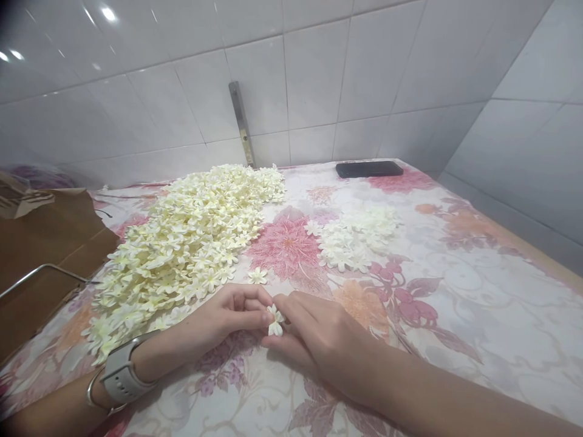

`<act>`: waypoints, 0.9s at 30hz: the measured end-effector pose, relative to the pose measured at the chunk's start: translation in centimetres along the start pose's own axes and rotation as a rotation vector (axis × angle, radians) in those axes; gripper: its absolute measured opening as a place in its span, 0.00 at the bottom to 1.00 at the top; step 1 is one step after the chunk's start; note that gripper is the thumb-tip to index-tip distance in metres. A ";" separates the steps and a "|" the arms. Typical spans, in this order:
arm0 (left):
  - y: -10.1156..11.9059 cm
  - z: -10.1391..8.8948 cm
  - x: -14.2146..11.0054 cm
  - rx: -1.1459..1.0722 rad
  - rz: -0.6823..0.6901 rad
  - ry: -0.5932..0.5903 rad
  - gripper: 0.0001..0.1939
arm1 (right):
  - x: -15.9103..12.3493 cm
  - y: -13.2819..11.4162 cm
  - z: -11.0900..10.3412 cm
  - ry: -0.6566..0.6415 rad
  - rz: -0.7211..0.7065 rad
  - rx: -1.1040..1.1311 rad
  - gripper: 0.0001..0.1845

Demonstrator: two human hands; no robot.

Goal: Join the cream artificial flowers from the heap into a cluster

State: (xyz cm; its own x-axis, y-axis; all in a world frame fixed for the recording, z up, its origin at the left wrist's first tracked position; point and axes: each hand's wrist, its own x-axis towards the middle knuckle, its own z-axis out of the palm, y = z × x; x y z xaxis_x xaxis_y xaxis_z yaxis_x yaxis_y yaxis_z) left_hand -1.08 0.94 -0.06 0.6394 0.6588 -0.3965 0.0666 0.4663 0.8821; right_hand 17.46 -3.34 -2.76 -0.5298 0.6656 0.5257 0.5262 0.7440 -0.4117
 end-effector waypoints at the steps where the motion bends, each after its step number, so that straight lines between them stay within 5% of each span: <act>1: 0.0 0.0 0.0 0.006 -0.006 0.000 0.09 | 0.1 -0.1 0.0 0.010 -0.004 -0.004 0.07; 7: -0.1 -0.1 0.2 -0.008 0.000 -0.014 0.11 | 0.5 -0.4 -0.1 0.053 0.034 0.013 0.11; 11: -0.2 0.1 0.1 -0.006 0.093 -0.017 0.12 | 0.9 -0.2 -0.4 0.119 0.258 0.142 0.10; 15: -0.4 0.4 -0.3 0.459 0.355 0.095 0.07 | 1.2 -0.1 -0.6 0.108 0.466 0.321 0.07; 19: -0.8 0.5 -0.8 0.976 0.582 0.184 0.04 | 1.2 -0.3 -0.5 0.053 0.500 0.433 0.09; 27: -1.4 0.5 -0.8 1.284 0.802 0.194 0.11 | 1.5 -0.4 -0.5 0.022 0.488 0.393 0.15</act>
State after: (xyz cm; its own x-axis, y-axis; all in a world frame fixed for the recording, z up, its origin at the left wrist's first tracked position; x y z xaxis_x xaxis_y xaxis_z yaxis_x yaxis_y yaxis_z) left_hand -1.34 -0.54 -0.81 0.7290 0.5926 0.3427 0.4259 -0.7845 0.4507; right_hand 16.81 -2.74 -1.42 -0.2747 0.9357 0.2215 0.4177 0.3236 -0.8490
